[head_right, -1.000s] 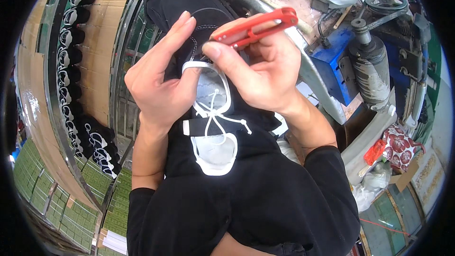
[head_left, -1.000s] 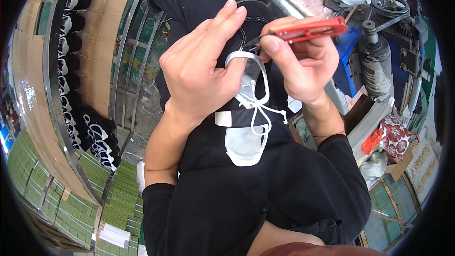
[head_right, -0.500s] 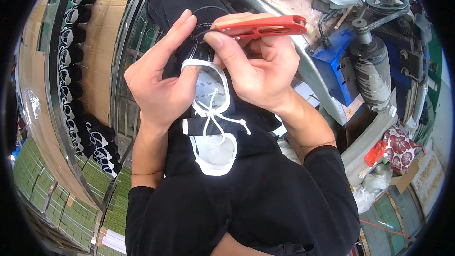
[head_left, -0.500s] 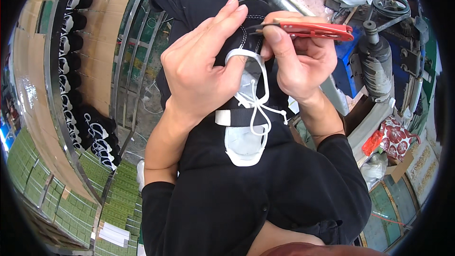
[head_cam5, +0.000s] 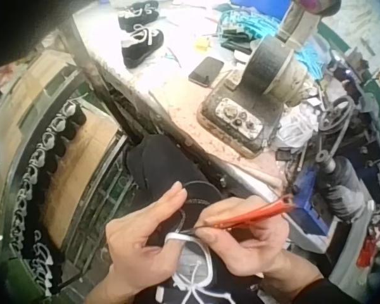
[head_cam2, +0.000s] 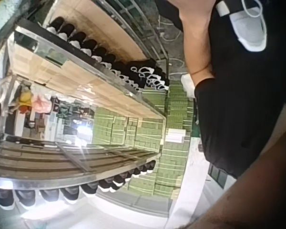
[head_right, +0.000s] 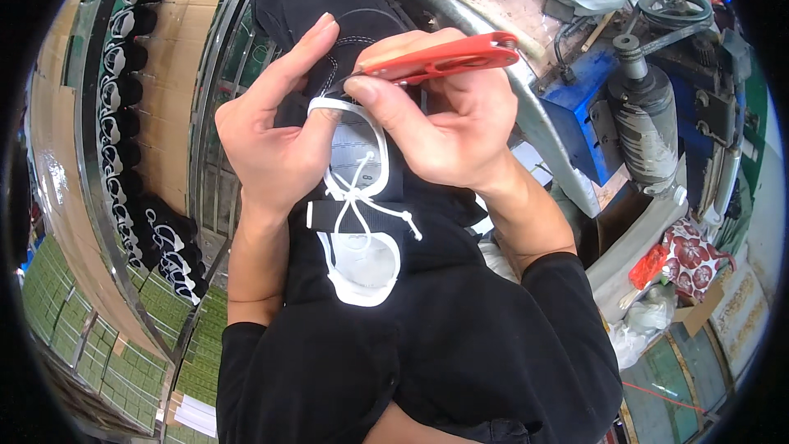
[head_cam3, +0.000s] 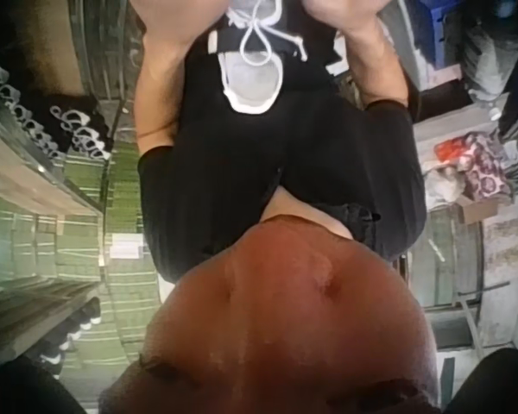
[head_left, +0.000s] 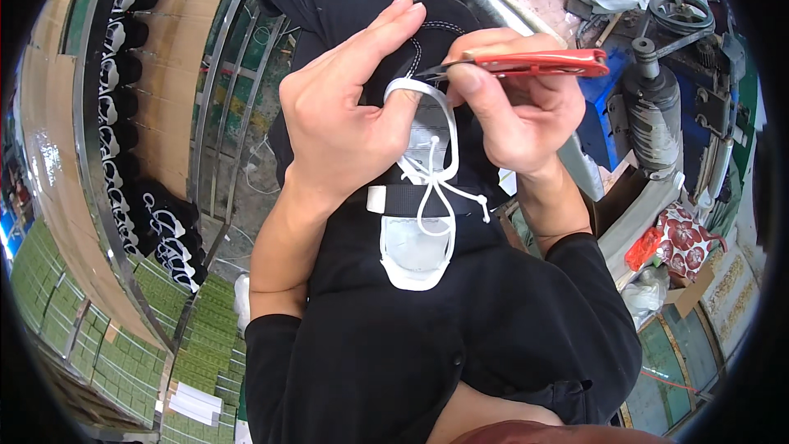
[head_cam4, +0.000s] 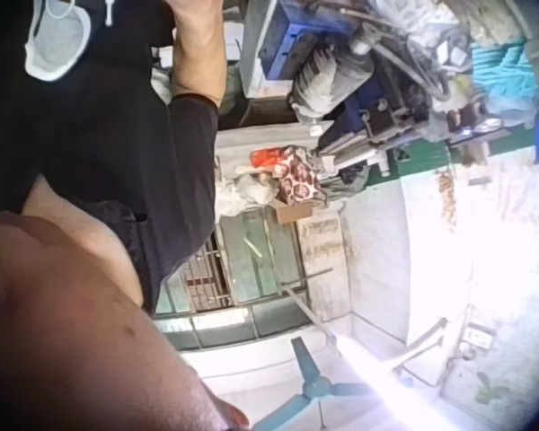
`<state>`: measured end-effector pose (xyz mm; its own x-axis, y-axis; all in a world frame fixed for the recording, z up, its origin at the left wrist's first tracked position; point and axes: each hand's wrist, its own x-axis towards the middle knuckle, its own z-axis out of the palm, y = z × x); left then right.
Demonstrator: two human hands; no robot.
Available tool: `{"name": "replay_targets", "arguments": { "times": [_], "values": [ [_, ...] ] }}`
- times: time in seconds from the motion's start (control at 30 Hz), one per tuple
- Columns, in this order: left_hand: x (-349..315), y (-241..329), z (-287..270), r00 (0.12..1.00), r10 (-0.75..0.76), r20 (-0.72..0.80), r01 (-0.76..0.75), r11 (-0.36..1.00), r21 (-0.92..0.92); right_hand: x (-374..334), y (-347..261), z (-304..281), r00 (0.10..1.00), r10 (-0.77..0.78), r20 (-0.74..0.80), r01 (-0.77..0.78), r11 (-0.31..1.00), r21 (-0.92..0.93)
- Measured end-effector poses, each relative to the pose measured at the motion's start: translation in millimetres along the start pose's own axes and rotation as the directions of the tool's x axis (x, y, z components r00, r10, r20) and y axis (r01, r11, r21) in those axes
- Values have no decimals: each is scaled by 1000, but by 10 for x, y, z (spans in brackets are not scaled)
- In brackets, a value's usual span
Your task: The person repairs a black shoe by hand, using a red utility knife to trim excess material and a white cloth to wipe the surface. The person repeatedly inspects the shoe, adjusts the laces, and places the shoe on a nearby shelf.
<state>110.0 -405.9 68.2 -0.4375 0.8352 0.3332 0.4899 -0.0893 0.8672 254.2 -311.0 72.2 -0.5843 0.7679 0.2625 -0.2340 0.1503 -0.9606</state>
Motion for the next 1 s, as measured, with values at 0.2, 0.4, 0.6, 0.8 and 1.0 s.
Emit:
{"name": "replay_targets", "arguments": {
  "times": [0.2, 0.4, 0.6, 0.8, 1.0],
  "values": [
    [-27, -117, 44, 1000, -7, -12, 7, 1000, 0, 11, 47, 10, 999, 38, -8, -38, 998, -46],
    [-44, -664, 278, 948, -319, 5, 319, 948, -15, 94, 611, -36, 934, 333, -133, -319, 941, 114],
    [-173, -899, 336, 997, -59, -59, 71, 971, 229, 27, 819, -44, 865, 495, -82, -464, 851, 244],
    [-195, -810, 373, 980, -101, -169, 128, 979, 161, 87, 704, -22, 845, 519, -128, -513, 854, 83],
    [-143, -652, 291, 989, -28, -146, 55, 981, 184, 151, 511, -28, 830, 558, -16, -556, 829, 64]
  ]
}}
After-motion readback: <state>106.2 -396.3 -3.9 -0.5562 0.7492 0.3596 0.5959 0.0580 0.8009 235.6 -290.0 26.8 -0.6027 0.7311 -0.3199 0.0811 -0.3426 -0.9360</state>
